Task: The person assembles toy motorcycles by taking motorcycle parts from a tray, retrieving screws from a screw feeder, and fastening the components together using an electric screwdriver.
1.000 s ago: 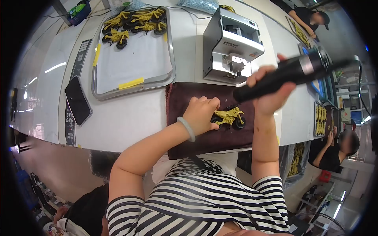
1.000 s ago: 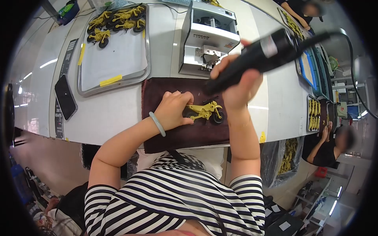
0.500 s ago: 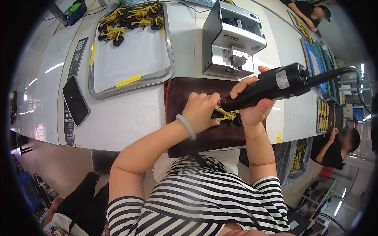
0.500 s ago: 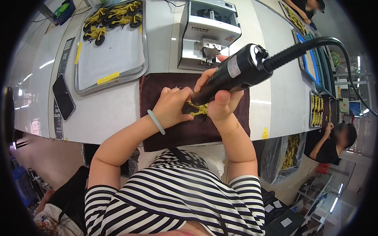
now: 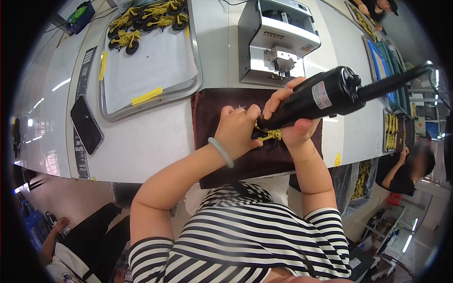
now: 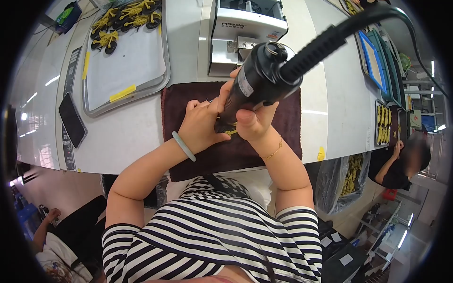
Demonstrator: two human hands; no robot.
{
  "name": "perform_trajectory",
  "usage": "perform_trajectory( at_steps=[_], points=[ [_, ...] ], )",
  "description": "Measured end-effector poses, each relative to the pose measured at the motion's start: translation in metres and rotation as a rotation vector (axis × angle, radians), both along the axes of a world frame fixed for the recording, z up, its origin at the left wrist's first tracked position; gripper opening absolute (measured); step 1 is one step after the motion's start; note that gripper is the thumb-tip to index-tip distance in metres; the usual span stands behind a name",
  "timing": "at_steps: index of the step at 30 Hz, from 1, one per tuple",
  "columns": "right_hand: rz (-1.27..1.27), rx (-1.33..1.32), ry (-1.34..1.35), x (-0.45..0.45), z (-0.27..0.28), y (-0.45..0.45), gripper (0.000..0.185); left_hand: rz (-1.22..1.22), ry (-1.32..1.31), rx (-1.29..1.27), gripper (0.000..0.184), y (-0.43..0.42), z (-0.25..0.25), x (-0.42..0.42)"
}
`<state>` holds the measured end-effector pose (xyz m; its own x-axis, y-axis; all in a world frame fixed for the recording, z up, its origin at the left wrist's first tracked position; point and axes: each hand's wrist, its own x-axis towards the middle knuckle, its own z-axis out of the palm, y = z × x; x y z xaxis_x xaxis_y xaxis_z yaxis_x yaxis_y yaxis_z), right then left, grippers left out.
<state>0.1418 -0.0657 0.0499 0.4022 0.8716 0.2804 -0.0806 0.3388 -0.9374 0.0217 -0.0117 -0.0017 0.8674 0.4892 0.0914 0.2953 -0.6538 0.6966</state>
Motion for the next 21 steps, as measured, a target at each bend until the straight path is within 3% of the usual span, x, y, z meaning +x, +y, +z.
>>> perform_trajectory(
  at_steps=[8,10,11,14,17,20,21],
  points=[
    [0.175,0.031,-0.104,0.010,0.020,-0.017,0.092,-0.003,-0.046,0.049,0.053,-0.002,0.002,-0.002],
    [-0.012,0.405,-0.210,0.018,0.028,-0.031,0.098,-0.013,-0.025,0.019,0.052,-0.004,0.000,-0.002],
    [-0.136,0.365,-0.170,0.023,0.037,-0.045,0.098,-0.020,-0.039,0.034,0.055,-0.005,0.001,-0.002],
    [-0.355,0.247,-0.058,0.052,0.035,-0.080,0.089,-0.062,-0.079,0.101,0.057,-0.010,0.004,-0.003],
    [-0.491,0.172,0.277,0.072,-0.007,-0.105,0.059,-0.093,-0.133,0.290,0.058,-0.020,0.002,-0.004],
    [-0.759,0.188,0.572,0.084,-0.037,-0.113,0.041,-0.150,-0.156,0.188,0.042,-0.026,0.002,0.000],
    [-0.830,0.155,0.542,0.089,-0.052,-0.113,0.036,-0.149,-0.195,0.163,0.041,-0.026,0.000,0.001]
  ],
)
